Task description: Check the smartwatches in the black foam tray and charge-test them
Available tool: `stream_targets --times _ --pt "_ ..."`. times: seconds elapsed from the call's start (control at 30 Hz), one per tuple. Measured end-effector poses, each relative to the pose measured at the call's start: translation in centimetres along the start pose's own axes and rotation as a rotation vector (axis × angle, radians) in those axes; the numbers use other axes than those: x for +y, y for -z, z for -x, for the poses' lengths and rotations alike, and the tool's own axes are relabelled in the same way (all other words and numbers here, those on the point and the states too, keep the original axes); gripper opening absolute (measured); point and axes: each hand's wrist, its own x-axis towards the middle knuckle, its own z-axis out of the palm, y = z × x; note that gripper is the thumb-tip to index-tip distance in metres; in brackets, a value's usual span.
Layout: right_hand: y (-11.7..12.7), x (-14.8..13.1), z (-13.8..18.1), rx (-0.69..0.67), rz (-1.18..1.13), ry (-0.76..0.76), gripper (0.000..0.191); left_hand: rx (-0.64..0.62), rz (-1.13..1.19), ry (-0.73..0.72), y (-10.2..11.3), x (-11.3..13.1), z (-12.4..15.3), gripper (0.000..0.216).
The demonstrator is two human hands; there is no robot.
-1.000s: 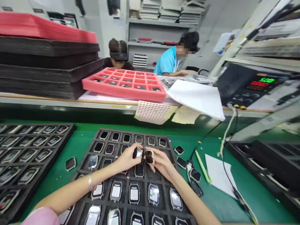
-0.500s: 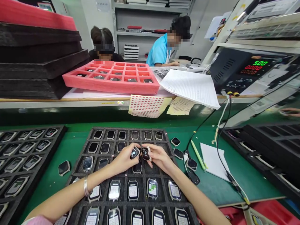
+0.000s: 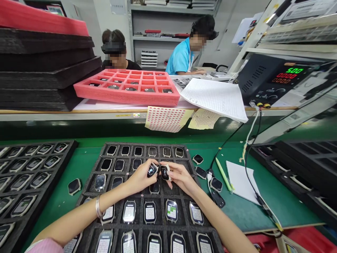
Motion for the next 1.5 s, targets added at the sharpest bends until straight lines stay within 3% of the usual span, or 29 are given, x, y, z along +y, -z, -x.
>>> stream_targets --times 0.53,1.03,1.23,1.4,1.5 --pt "0.2 0.0 0.1 -0.010 0.038 0.003 0.040 -0.047 -0.035 0.011 0.1 -0.4 0.0 0.025" --pt "0.4 -0.1 0.2 0.002 0.036 0.032 0.040 -0.005 0.052 0.003 0.1 -0.5 -0.2 0.026" --pt "0.2 -0.3 0.4 -0.013 0.021 0.009 0.044 0.031 0.204 0.086 -0.1 -1.1 -0.2 0.029" --pt "0.0 -0.6 0.2 -0.004 0.015 -0.022 0.039 0.001 0.472 0.232 -0.6 -1.6 -0.4 0.049" --pt "0.2 -0.7 0.2 0.010 0.019 -0.014 0.036 -0.017 0.630 0.301 -0.3 -1.4 -0.6 0.044"
